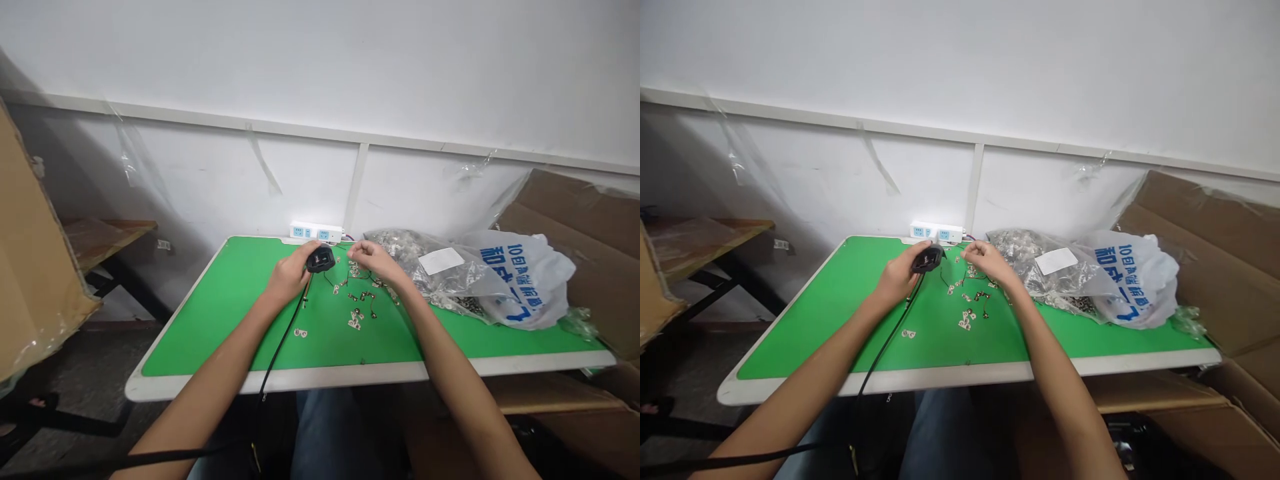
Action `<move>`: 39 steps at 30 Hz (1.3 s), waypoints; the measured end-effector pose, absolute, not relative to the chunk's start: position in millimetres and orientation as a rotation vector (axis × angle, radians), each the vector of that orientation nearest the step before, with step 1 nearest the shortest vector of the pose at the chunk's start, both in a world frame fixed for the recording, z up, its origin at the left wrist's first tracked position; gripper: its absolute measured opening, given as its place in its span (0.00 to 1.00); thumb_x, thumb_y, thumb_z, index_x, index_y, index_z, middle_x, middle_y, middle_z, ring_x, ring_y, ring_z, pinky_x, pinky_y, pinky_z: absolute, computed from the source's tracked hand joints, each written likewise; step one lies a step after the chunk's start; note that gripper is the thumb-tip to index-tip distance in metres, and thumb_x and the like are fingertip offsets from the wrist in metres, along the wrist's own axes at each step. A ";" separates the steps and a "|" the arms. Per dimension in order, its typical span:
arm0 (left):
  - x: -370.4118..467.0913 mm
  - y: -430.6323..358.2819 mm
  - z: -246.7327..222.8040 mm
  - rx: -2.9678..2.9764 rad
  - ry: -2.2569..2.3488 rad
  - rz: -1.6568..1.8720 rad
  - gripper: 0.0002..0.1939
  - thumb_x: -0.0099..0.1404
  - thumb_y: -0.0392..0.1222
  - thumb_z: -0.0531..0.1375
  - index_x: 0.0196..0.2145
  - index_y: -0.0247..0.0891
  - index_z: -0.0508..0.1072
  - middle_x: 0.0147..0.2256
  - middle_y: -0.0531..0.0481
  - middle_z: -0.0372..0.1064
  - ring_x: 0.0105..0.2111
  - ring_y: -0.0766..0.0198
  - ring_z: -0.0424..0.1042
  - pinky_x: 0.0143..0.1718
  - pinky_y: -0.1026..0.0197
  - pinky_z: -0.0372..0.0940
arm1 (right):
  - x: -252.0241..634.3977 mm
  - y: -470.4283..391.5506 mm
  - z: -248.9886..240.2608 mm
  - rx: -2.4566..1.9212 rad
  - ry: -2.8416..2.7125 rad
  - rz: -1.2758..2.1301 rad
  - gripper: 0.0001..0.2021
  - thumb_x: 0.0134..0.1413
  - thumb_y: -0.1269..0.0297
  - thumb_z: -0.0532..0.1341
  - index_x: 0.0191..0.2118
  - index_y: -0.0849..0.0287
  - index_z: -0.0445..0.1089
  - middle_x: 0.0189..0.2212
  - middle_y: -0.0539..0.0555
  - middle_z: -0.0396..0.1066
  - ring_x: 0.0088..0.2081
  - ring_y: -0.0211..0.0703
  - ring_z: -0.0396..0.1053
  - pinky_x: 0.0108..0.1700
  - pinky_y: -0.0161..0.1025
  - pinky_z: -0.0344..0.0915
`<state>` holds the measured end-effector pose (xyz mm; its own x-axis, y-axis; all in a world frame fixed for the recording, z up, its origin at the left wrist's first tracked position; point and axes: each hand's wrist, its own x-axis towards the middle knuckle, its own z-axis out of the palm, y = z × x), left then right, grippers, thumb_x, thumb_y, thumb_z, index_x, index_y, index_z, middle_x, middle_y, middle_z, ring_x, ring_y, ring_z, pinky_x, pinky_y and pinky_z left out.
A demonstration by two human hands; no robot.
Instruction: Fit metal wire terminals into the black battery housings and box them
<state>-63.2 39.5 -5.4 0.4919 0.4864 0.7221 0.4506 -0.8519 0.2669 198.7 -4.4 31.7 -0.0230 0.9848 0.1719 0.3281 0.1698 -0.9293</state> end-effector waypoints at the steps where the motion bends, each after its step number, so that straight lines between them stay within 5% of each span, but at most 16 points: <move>1: -64.1 40.5 -5.6 2.676 0.860 1.314 0.30 0.68 0.28 0.55 0.66 0.40 0.65 0.65 0.46 0.70 0.64 0.57 0.72 0.63 0.53 0.71 | 202.7 -5.3 32.5 -1.331 -1.665 0.940 0.13 0.54 0.53 0.70 0.37 0.57 0.75 0.27 0.47 0.70 0.27 0.36 0.64 0.30 0.35 0.58; 11: -65.7 46.3 -9.8 2.762 0.835 1.304 0.25 0.72 0.32 0.56 0.65 0.40 0.68 0.64 0.45 0.71 0.63 0.57 0.73 0.62 0.53 0.72 | 189.4 -6.2 21.3 -1.488 -2.197 0.933 0.09 0.56 0.68 0.65 0.43 0.56 0.77 0.28 0.46 0.67 0.26 0.37 0.62 0.31 0.36 0.58; 23: -68.2 51.4 -15.1 2.857 0.803 1.300 0.27 0.69 0.30 0.56 0.65 0.38 0.69 0.62 0.41 0.73 0.58 0.54 0.77 0.57 0.54 0.75 | 180.3 -8.0 19.3 -1.261 -2.198 0.890 0.05 0.55 0.61 0.68 0.34 0.56 0.80 0.32 0.51 0.76 0.31 0.39 0.67 0.35 0.37 0.61; 32: -70.5 53.9 -14.4 2.942 0.736 1.513 0.31 0.68 0.27 0.56 0.67 0.38 0.69 0.65 0.39 0.70 0.61 0.54 0.75 0.61 0.50 0.72 | 180.8 -15.4 34.2 -1.090 -1.698 1.196 0.15 0.50 0.52 0.72 0.35 0.55 0.70 0.24 0.44 0.67 0.23 0.34 0.62 0.25 0.34 0.55; 39: -68.1 53.5 -11.2 2.911 0.709 1.612 0.28 0.72 0.30 0.56 0.67 0.42 0.69 0.64 0.38 0.70 0.62 0.53 0.74 0.61 0.47 0.72 | 160.2 -15.1 26.4 -0.981 -1.371 1.371 0.23 0.38 0.50 0.80 0.36 0.56 0.76 0.26 0.45 0.69 0.24 0.33 0.62 0.28 0.35 0.61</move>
<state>-68.1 53.5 -11.2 0.4732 0.2282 0.8509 0.4725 -0.8809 -0.0265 160.2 -15.1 26.4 -0.2468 0.9663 0.0737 -0.0737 0.0571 -0.9956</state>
